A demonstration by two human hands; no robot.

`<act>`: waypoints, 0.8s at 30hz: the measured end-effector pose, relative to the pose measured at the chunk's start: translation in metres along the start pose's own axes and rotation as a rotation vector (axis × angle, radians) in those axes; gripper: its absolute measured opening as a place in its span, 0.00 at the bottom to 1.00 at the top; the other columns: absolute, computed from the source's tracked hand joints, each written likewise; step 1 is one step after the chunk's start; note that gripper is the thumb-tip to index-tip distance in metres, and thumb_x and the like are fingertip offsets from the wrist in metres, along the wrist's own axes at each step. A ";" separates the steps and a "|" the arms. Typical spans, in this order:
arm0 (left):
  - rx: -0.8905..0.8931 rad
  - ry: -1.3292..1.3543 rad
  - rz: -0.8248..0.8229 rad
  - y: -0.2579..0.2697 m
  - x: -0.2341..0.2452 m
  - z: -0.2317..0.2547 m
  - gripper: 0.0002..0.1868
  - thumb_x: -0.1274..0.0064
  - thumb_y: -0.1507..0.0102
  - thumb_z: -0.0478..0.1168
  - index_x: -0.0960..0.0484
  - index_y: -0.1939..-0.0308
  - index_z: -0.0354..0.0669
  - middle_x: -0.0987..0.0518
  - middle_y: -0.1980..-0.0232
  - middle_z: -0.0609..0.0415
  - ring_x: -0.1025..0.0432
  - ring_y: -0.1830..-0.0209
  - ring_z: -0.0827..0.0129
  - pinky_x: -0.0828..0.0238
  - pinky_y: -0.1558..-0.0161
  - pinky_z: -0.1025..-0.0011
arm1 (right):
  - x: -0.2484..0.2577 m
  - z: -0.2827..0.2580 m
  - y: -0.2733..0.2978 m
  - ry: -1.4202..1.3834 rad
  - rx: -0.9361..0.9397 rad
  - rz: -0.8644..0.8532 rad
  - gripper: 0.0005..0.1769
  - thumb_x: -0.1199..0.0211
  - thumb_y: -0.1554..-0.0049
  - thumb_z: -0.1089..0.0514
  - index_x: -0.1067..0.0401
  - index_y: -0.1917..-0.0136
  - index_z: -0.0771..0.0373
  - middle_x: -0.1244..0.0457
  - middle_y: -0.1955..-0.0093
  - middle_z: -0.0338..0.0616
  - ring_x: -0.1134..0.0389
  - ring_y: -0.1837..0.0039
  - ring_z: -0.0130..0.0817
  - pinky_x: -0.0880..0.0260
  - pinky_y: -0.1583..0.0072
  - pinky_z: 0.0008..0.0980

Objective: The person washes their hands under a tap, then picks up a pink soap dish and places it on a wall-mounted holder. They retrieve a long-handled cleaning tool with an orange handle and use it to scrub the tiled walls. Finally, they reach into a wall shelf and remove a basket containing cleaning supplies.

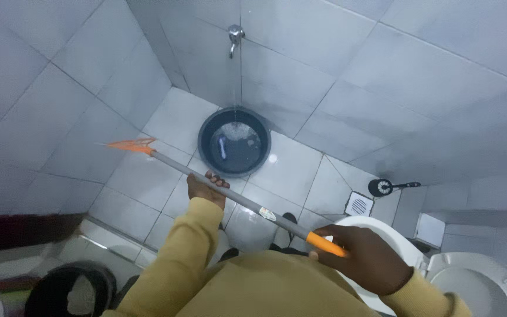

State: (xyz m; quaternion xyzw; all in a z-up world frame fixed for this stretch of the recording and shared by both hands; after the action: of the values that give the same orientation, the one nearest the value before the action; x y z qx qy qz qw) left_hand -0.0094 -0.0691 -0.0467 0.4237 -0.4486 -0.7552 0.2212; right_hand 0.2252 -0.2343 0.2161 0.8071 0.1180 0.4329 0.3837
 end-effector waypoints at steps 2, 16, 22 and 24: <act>-0.015 -0.031 0.052 0.001 0.007 -0.001 0.23 0.75 0.28 0.57 0.33 0.61 0.44 0.38 0.71 0.56 0.42 0.73 0.68 0.38 0.65 0.65 | 0.000 0.000 -0.001 -0.021 0.012 -0.006 0.27 0.28 0.51 0.36 0.19 0.41 0.47 0.28 0.65 0.45 0.28 0.62 0.40 0.30 0.54 0.36; -0.154 -0.232 0.209 -0.008 0.029 0.000 0.09 0.54 0.33 0.40 0.28 0.57 0.36 0.24 0.64 0.47 0.22 0.63 0.55 0.20 0.57 0.59 | 0.021 -0.009 -0.011 -0.196 0.021 0.182 0.20 0.23 0.52 0.48 0.18 0.47 0.55 0.27 0.59 0.41 0.26 0.62 0.30 0.26 0.56 0.31; -0.183 -0.230 0.199 -0.023 0.045 0.022 0.16 0.47 0.35 0.44 0.25 0.53 0.32 0.21 0.64 0.44 0.23 0.66 0.56 0.17 0.63 0.58 | 0.030 -0.036 -0.010 -0.505 0.281 0.313 0.12 0.28 0.52 0.62 0.19 0.52 0.64 0.25 0.51 0.43 0.29 0.62 0.29 0.27 0.59 0.29; -0.180 -0.210 0.222 -0.024 0.058 0.034 0.17 0.44 0.37 0.43 0.23 0.53 0.30 0.20 0.63 0.44 0.23 0.67 0.58 0.18 0.65 0.59 | 0.026 -0.051 -0.013 -0.627 0.330 0.285 0.10 0.29 0.51 0.63 0.19 0.54 0.67 0.24 0.46 0.44 0.28 0.61 0.28 0.25 0.59 0.28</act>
State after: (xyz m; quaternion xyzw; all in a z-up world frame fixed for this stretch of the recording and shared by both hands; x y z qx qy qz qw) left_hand -0.0681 -0.0818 -0.0847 0.2687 -0.4437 -0.8034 0.2923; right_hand 0.2021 -0.1856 0.2396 0.9596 -0.0503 0.1892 0.2021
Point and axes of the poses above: each hand's wrist, its own y-axis away from the middle knuckle, its own x-axis out of the back of the hand, z = x × y, the point moved 1 cm from there along -y, towards the middle knuckle
